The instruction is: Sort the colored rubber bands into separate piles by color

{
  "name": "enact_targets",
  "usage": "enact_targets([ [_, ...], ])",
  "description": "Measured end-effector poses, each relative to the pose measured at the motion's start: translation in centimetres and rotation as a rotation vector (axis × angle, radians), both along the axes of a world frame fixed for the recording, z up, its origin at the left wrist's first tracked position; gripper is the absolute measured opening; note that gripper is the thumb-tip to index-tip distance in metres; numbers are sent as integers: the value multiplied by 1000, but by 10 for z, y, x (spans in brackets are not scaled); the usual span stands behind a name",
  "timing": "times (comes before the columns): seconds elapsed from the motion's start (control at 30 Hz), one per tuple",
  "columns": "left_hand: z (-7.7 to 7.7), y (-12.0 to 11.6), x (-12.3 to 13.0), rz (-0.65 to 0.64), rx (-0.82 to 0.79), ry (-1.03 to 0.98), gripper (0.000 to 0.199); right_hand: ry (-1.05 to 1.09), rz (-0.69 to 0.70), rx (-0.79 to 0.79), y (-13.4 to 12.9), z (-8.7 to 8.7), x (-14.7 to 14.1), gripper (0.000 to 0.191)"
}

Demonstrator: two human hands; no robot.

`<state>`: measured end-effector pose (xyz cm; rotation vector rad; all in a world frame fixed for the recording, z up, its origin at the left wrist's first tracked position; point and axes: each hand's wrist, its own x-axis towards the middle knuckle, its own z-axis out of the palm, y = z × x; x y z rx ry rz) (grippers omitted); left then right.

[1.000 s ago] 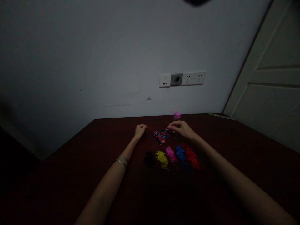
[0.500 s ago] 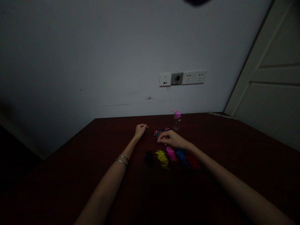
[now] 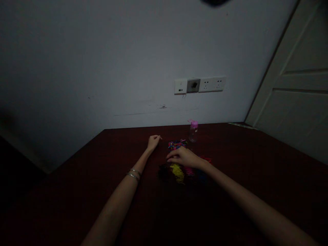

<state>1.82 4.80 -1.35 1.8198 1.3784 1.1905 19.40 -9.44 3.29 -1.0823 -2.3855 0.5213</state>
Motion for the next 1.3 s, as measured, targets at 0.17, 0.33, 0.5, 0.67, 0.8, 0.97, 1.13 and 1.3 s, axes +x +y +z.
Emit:
enact_targets([
  [0.17, 4, -4, 1, 11, -14, 30, 35, 238, -183, 32, 22, 2, 42, 33],
  [0.33, 5, -4, 0, -7, -36, 20, 35, 375, -475, 52, 39, -21, 96, 43],
  [0.5, -1, 1, 0, -91, -42, -37, 34, 432, -661, 16, 47, -46, 128, 50],
  [0.67, -5, 5, 0, -180, -40, 53, 30, 506, -698, -25, 53, -55, 135, 52],
  [0.8, 5, 3, -1, -392, -136, 195, 24, 491, -683, -28, 55, -58, 136, 50],
  [0.97, 18, -4, 2, -650, -263, 338, 19, 446, -676, -16, 53, -56, 134, 48],
  [1.13, 16, -6, 8, -609, -187, 390, 19, 427, -669, -23, 49, -53, 132, 47],
  [1.3, 13, -7, 10, -568, -133, 399, 19, 408, -662, -7, 49, -53, 131, 46],
])
